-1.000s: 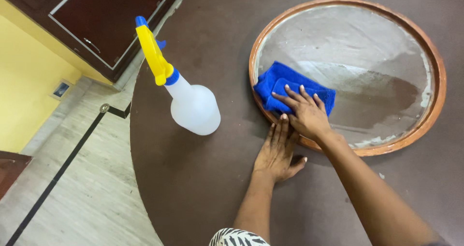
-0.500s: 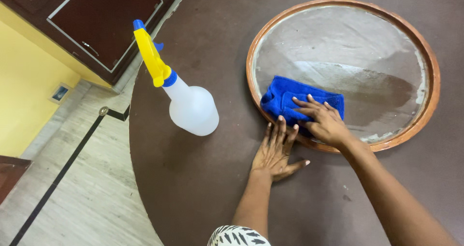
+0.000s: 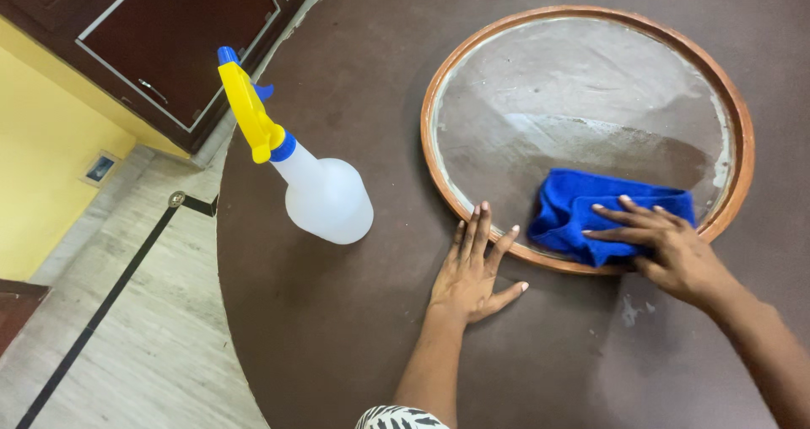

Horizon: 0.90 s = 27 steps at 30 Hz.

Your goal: The person sprays a cleaning solution onto a round table and wipes the surface with a cloth, moving around the table to reach different sections.

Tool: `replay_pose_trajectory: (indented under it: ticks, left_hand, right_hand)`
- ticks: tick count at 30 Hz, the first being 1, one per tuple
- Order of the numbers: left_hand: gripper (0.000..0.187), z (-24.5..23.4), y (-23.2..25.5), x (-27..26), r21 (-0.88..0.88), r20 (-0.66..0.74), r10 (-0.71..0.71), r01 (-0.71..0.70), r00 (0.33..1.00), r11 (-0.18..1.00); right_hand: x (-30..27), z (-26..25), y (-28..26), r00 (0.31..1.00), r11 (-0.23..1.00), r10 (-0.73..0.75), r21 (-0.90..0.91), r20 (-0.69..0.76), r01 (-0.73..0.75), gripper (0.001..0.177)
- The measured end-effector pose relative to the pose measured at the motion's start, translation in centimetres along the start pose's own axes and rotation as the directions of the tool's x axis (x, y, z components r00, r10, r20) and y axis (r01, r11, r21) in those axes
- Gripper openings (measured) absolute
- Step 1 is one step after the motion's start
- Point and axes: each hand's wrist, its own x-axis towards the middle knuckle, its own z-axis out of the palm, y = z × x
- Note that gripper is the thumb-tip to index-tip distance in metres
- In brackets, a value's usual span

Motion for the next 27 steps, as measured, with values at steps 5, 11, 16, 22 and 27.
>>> replay_pose_trajectory:
  ticks: [5, 11, 16, 22, 27]
  left_hand:
    - [0.097, -0.5, 0.1, 0.0, -0.033, 0.014, -0.003, 0.004, 1.0, 0.999]
    - [0.095, -0.5, 0.2, -0.1, 0.008, -0.023, 0.012, -0.012, 1.0, 1.0]
    - [0.095, -0.6, -0.1, -0.3, -0.058, -0.093, 0.041, -0.046, 0.995, 0.997]
    - [0.094, -0.3, -0.2, -0.4, -0.085, -0.082, 0.043, -0.05, 0.996, 0.995]
    - [0.094, 0.2, -0.4, -0.5, -0.106, -0.103, 0.058, -0.068, 0.993, 0.992]
  right_hand:
    - [0.0, 1.7, 2.9, 0.981, 0.998, 0.057, 0.05, -0.184, -0.049, 0.076]
    - [0.0, 3.0, 2.5, 0.914, 0.989, 0.145, 0.094, -0.38, -0.118, 0.074]
    - [0.5, 3.0, 1.6, 0.9, 0.983, 0.183, 0.063, -0.395, -0.172, 0.076]
    - [2.9, 3.5, 1.7, 0.798, 0.946, 0.323, 0.139, -0.509, -0.294, 0.074]
    - [7.8, 3.8, 6.7, 0.678, 0.869, 0.488, 0.231, -0.55, -0.438, 0.071]
